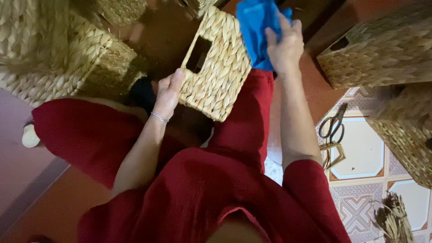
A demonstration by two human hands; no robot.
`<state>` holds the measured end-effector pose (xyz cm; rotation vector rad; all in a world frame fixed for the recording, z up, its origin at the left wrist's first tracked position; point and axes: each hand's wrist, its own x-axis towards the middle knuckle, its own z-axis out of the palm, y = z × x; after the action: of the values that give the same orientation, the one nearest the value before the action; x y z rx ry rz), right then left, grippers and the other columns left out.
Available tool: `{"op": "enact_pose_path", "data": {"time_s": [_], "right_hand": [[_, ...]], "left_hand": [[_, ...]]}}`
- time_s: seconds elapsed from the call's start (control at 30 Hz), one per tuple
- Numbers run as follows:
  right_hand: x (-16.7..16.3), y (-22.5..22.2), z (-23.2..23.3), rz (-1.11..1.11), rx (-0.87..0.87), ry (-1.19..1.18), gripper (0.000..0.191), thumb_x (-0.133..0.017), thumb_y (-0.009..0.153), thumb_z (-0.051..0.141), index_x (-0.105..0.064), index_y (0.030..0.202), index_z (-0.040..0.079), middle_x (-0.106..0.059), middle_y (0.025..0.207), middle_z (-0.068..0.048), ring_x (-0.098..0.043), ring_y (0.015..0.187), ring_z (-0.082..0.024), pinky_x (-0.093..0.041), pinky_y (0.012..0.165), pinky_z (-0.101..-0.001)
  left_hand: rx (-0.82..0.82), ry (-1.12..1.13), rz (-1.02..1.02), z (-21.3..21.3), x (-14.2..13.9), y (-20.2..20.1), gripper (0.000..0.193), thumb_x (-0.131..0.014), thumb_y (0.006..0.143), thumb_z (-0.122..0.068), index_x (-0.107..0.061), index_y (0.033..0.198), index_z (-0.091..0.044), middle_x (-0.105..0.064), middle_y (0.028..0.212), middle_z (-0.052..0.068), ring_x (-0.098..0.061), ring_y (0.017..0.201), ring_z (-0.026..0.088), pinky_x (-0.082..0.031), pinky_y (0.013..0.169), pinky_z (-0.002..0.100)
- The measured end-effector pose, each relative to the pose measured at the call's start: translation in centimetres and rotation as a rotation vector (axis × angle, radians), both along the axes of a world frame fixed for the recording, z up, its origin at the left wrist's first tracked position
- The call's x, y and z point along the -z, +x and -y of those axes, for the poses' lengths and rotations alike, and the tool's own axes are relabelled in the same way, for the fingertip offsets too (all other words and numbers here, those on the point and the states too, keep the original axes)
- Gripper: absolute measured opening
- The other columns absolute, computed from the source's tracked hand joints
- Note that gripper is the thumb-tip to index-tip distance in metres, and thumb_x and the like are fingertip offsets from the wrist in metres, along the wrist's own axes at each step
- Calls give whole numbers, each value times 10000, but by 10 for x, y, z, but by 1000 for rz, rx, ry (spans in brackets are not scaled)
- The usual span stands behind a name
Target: The person sits on the floor and wipes a woven water-hyacinth basket with a blue cloth, turning the basket to clean its sides, edges, and handle opening. They continue wiping the same basket throughout the clip.
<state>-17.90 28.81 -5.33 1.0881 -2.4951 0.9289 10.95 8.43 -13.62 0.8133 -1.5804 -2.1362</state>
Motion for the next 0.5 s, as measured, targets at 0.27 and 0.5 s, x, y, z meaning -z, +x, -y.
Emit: {"op": "enact_pose_path", "data": {"time_s": [0.27, 0.5], "right_hand": [[15, 40, -21, 941, -217, -409, 387, -697, 1026, 133, -657, 1390, 8, -702, 1234, -57, -645, 1079, -111, -537, 1006, -277], [-19, 109, -20, 949, -381, -443, 414, -696, 1034, 147, -603, 1410, 3, -660, 1249, -18, -618, 1134, -113, -514, 1036, -274]], "left_hand": [[208, -184, 61, 34, -73, 40, 562, -547, 1040, -503, -699, 1219, 8, -736, 1052, 63, -687, 948, 132, -553, 827, 290], [202, -144, 318, 46, -97, -10, 602, -471, 1021, -589, -696, 1185, -54, -741, 983, 0, -682, 860, 93, -545, 794, 275]]}}
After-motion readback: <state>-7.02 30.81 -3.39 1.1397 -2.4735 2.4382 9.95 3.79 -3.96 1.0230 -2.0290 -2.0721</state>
